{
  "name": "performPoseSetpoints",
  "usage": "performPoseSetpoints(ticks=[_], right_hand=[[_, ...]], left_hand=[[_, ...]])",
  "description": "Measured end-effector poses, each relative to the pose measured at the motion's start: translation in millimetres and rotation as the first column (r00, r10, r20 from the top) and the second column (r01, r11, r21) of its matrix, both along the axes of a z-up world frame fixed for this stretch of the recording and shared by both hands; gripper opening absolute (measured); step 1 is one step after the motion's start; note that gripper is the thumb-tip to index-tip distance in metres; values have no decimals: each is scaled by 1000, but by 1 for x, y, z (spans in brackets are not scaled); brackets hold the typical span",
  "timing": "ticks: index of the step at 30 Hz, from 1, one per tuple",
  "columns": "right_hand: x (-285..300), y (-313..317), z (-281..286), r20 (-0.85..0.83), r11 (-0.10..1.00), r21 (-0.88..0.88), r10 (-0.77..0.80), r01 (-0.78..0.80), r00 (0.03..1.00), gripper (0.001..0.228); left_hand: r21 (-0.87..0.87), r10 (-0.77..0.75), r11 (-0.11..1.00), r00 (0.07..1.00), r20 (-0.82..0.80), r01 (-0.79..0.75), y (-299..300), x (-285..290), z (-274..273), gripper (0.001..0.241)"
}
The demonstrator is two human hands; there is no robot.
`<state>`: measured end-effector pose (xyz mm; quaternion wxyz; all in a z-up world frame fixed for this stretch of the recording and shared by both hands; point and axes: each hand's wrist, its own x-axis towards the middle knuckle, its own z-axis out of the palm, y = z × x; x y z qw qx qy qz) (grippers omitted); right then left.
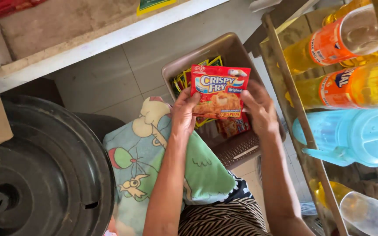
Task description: Organizing and stacking seasoning packets on a shelf.
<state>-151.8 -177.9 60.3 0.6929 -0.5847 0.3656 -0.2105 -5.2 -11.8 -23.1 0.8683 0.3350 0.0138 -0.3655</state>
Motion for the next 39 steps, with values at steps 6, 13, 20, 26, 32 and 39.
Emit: performPoseSetpoints(ticks=[6,13,20,26,32,39], right_hand=[[20,22,-14,359,866,471,-16,-166,933,40],[10,25,-39,357,883,393,111,-257,928,35],[11,27,-46,358,856,496,-50,-144,932,26],[15,24,-41,343,875,469,-56,-119,938,26],[13,18,-43,399,805,584,-169,-108,901,42],[-3,24,-19,477,847,514,-151,-136,866,44]], left_hand=[[265,-165,959,961,221,104,0,-8,11,38],[427,-177,904,887,426,-25,-7,-12,0,32],[445,-236,895,887,398,38,-6,-17,11,30],[294,-169,953,931,324,70,-4,-14,10,28],[271,-140,961,945,294,58,-3,-14,5,35],[151,-87,987,976,199,57,1,-14,11,39]])
